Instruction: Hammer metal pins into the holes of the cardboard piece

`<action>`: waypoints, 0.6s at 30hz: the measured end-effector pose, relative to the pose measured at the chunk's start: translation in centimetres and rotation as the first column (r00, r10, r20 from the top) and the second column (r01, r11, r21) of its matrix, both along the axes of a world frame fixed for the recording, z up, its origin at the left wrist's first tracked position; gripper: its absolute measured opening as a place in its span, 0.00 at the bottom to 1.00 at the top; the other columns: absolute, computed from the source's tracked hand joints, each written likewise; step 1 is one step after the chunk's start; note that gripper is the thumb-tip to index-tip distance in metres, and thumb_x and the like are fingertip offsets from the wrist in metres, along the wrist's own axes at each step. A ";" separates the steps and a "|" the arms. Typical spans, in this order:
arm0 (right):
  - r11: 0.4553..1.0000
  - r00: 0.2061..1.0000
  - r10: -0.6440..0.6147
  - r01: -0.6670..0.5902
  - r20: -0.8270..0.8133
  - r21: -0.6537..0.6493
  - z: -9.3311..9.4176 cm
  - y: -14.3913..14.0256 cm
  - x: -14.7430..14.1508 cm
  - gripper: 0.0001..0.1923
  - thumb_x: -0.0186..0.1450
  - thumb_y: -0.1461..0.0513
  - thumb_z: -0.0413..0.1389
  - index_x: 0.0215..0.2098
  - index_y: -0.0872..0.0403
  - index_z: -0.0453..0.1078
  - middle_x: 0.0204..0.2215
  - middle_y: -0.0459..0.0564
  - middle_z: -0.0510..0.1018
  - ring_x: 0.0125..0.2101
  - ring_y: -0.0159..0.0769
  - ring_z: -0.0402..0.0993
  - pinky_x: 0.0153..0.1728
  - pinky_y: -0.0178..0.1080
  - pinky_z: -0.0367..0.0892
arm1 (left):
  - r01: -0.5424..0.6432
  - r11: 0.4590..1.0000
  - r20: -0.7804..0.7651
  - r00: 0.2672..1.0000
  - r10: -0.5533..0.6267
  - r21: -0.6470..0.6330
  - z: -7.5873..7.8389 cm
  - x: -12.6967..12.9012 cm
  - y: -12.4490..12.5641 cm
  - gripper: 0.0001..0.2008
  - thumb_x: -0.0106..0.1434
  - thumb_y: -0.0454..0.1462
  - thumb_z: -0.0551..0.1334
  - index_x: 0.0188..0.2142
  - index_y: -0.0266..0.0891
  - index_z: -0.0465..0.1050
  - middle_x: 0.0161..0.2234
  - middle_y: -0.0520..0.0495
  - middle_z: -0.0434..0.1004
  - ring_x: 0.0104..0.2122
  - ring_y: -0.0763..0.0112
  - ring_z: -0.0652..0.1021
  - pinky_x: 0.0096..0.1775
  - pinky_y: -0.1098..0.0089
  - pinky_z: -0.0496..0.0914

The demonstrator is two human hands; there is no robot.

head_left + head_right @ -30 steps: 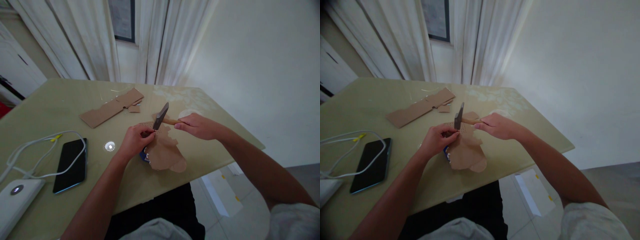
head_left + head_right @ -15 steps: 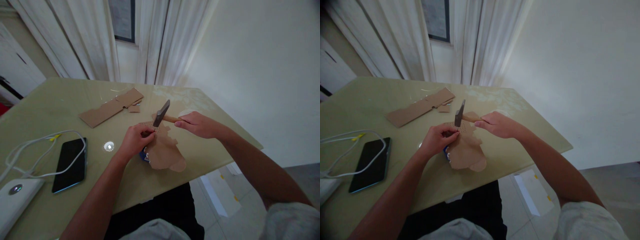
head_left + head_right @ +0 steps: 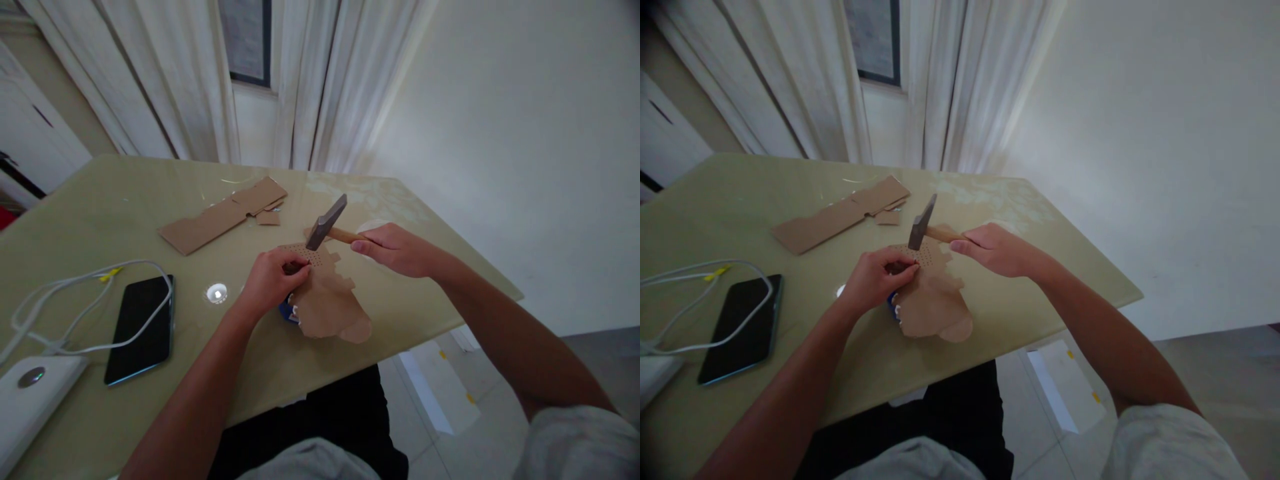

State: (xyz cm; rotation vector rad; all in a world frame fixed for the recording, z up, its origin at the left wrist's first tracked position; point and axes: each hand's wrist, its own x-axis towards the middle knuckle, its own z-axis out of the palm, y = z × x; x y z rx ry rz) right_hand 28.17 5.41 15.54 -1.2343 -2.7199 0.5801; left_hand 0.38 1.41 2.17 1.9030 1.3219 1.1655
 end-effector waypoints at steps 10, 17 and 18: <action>0.999 0.999 0.039 -0.038 0.033 -0.028 -1.5 -0.2 -0.5 0.38 0.79 0.32 0.42 0.27 0.50 0.65 0.23 0.45 0.68 0.28 0.36 0.65 0.34 0.41 0.54 | 0.019 1.000 -0.005 1.000 -0.019 -0.007 0.1 0.0 0.0 0.06 0.64 0.39 0.71 0.36 0.44 0.89 0.33 0.48 0.90 0.30 0.66 0.83 0.35 0.69 0.74; 1.000 0.999 -0.024 0.024 -0.033 0.008 -0.6 0.0 0.4 0.39 0.77 0.30 0.42 0.26 0.50 0.62 0.22 0.43 0.64 0.26 0.35 0.62 0.33 0.42 0.52 | -0.001 1.000 -0.006 1.000 0.001 -0.027 0.2 0.1 -0.1 0.06 0.64 0.39 0.71 0.36 0.44 0.89 0.32 0.48 0.90 0.29 0.66 0.82 0.37 0.67 0.77; 1.000 0.999 -0.020 0.020 -0.030 -0.003 -0.8 -0.1 0.4 0.39 0.78 0.30 0.43 0.26 0.50 0.62 0.22 0.43 0.65 0.27 0.35 0.63 0.33 0.42 0.52 | 0.000 1.000 -0.002 1.000 0.000 -0.030 0.2 0.1 -0.1 0.06 0.64 0.38 0.71 0.36 0.44 0.89 0.32 0.48 0.90 0.29 0.67 0.82 0.37 0.68 0.77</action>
